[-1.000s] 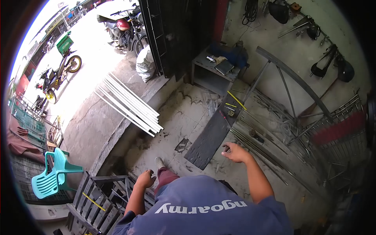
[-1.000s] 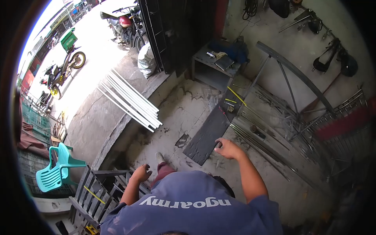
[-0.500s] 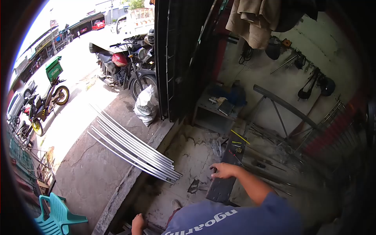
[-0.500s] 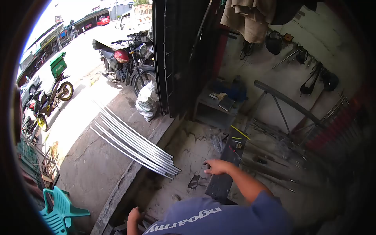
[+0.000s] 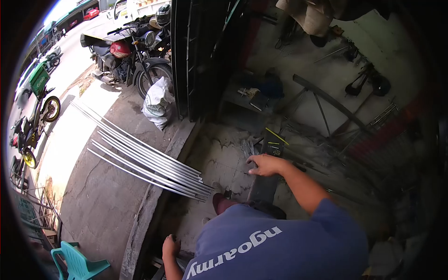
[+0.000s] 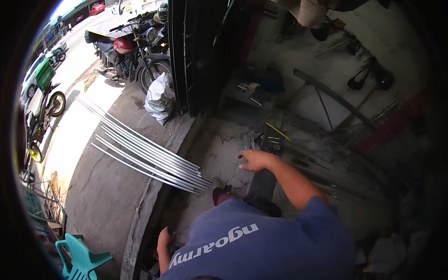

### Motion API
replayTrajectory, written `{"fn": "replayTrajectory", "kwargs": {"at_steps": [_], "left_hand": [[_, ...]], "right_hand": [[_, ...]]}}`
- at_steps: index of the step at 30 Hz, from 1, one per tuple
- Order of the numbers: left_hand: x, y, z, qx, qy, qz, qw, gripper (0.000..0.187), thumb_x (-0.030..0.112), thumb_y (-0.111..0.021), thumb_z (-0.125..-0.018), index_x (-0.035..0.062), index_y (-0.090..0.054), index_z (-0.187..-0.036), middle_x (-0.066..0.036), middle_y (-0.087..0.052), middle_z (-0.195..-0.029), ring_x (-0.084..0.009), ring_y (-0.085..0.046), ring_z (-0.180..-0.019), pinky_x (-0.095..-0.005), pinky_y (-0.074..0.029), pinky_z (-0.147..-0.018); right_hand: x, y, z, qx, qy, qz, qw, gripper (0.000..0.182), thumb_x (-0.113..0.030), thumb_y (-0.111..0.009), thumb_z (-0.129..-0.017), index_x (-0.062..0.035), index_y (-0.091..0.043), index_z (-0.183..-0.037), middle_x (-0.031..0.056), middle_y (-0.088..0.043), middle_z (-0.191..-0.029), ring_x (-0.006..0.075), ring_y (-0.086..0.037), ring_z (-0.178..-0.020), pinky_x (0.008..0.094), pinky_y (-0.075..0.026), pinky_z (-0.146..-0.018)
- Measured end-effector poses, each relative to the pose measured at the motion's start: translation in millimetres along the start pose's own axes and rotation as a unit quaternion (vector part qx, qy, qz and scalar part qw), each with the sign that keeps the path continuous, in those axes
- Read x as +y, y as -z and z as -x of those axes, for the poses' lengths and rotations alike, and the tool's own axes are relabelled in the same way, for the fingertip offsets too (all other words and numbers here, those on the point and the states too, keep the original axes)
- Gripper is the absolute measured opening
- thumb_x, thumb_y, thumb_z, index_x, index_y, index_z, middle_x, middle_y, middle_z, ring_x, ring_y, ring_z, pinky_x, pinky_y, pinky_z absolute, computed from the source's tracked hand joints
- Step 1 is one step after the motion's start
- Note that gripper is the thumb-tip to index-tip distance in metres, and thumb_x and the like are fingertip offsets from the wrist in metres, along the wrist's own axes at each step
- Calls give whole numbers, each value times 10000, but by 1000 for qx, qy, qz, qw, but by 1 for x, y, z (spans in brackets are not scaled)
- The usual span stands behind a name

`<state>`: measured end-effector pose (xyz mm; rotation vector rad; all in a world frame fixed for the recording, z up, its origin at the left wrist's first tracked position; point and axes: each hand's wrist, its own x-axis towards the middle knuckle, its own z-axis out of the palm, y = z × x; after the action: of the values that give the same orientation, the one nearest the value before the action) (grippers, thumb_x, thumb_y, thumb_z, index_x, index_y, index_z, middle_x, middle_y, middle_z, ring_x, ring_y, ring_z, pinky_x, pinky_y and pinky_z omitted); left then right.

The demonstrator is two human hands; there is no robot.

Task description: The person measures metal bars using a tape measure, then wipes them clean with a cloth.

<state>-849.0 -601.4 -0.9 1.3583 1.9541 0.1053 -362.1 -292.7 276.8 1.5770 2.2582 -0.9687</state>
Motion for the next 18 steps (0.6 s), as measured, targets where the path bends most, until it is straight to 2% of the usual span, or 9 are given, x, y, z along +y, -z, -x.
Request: {"fn": "replayTrajectory", "kwargs": {"at_steps": [5, 8, 10, 12, 13, 14, 15, 16, 18], "left_hand": [[10, -3, -21, 9, 12, 9, 1000, 382, 258, -771, -879, -9, -709, -1144, -238, -720, -1181, -424, -684, -1133, -496, -557, -989], [12, -15, -59, 19, 13, -10, 1000, 383, 249, -768, -874, -19, -691, -1136, -241, -713, -1151, -433, -676, -1131, -502, -556, -983], [29, -12, -83, 16, 17, -20, 1000, 395, 244, -767, -872, -20, -679, -1152, -242, -710, -1149, -437, -674, -1134, -505, -555, -984], [57, -13, -115, 38, 25, -29, 999, 393, 234, -811, -819, -8, -730, -1118, -241, -746, -1137, -424, -702, -1111, -505, -568, -971], [61, -16, -139, 32, 3, -28, 999, 405, 237, -819, -814, -9, -721, -1120, -239, -743, -1136, -429, -698, -1110, -509, -568, -965], [78, -17, -158, 25, 16, -47, 998, 406, 233, -835, -802, -4, -715, -1109, -238, -741, -1137, -435, -697, -1109, -514, -568, -959], [89, -19, -184, -3, -8, -61, 998, 377, 261, -782, -856, 19, -704, -1135, -232, -732, -1160, -423, -702, -1108, -518, -572, -955], [114, -21, -207, -17, 12, -25, 999, 441, 272, -740, -931, -25, -712, -1256, -310, -735, -1181, -472, -704, -1103, -519, -565, -966], [163, -21, -254, -28, -47, 8, 998, 347, 235, -711, -952, -53, -732, -1145, -315, -744, -1096, -495, -706, -1049, -522, -563, -919]], "right_hand": [[22, 14, -42, -35, -6, 13, 999, 620, -406, -738, -985, -30, -582, -1453, 226, -731, -1187, 380, -704, -1132, 453, -549, -972], [42, 33, -72, -48, -14, -7, 999, 626, -416, -738, -982, -29, -583, -1450, 216, -738, -1163, 372, -713, -1109, 450, -555, -953], [69, 46, -95, -36, 8, -7, 999, 631, -418, -738, -981, -28, -581, -1451, 214, -741, -1156, 369, -716, -1102, 449, -558, -945], [98, 70, -115, -34, 21, -10, 999, 629, -413, -735, -985, -34, -576, -1462, 198, -740, -1156, 358, -720, -1066, 448, -563, -930], [114, 86, -124, -36, 14, -16, 999, 622, -407, -734, -988, -40, -576, -1464, 191, -740, -1142, 350, -721, -1048, 447, -564, -922], [130, 104, -134, -37, 9, -21, 999, 616, -402, -732, -990, -45, -575, -1467, 183, -739, -1128, 342, -722, -1029, 446, -565, -913], [145, 123, -142, -29, -8, -39, 999, 607, -394, -733, -991, -50, -577, -1466, 176, -738, -1114, 334, -723, -1014, 446, -565, -901], [164, 144, -151, -19, -24, -54, 998, 598, -386, -734, -991, -56, -578, -1465, 169, -737, -1099, 325, -723, -999, 446, -565, -889], [228, 171, -182, 5, -34, -46, 998, 582, -364, -739, -990, -70, -577, -1466, 159, -740, -1132, 343, -722, -1010, 445, -559, -883]]}}
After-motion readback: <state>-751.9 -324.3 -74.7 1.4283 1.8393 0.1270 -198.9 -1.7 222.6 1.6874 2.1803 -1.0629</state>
